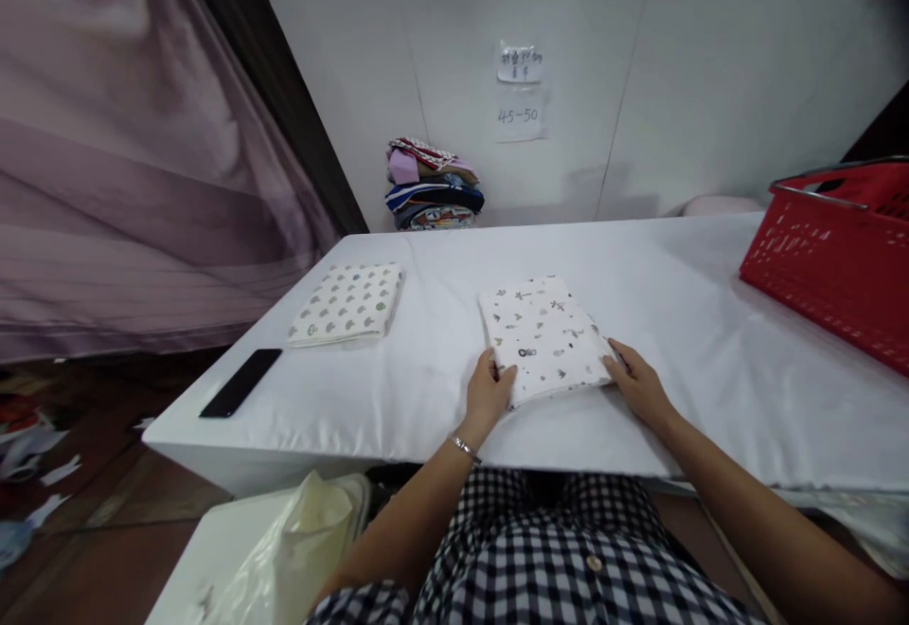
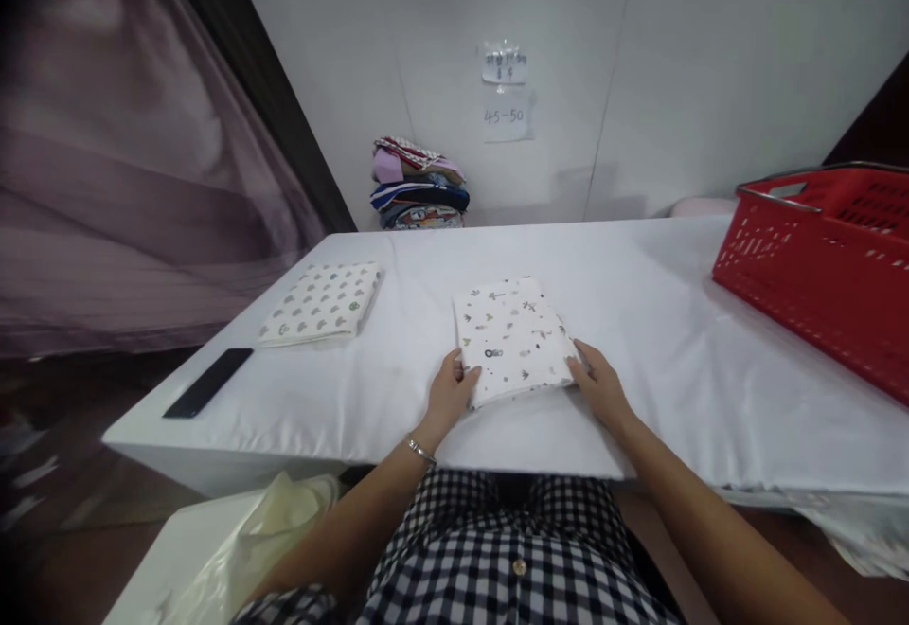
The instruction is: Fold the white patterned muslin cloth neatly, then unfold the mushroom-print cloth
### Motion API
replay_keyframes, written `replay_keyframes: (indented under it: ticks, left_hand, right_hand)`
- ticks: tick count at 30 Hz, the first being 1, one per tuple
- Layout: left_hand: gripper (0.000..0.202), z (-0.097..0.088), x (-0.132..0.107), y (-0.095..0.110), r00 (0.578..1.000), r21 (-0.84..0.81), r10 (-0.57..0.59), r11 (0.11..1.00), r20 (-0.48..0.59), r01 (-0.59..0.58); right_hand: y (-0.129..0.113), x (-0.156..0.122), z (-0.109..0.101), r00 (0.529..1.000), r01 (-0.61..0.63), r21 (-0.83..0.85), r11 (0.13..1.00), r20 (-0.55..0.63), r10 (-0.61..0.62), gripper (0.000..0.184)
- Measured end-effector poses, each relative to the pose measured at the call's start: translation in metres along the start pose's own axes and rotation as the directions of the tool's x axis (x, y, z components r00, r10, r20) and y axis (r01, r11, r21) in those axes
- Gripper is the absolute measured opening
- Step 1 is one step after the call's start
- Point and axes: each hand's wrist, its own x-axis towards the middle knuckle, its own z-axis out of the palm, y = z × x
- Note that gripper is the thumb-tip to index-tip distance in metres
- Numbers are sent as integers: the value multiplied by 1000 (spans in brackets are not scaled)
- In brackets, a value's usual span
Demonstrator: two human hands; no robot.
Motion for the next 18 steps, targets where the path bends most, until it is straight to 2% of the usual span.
replay_keyframes:
  ticks: [3, 6, 10, 18]
  left_hand:
    - [44, 2, -14, -8, 992, -86, 97, 991, -75, -104]
    - [36, 2, -25, -10, 981, -109, 167, 978, -102, -178]
    - [31, -3, -40, -7, 958, -52, 278, 958, -67, -282]
    - [24, -5, -50, -7, 927, 37, 375, 927, -16, -374]
  right_hand:
    - [-1, -2, 2, 999, 44, -17, 999, -25, -45, 52]
    - [-2, 0, 4, 998, 53, -31, 998, -35, -54, 54]
    - [-1, -1, 4, 997, 64, -60, 996, -39, -66, 54]
    - [1, -1, 5, 995, 76, -84, 994, -58, -81, 53]
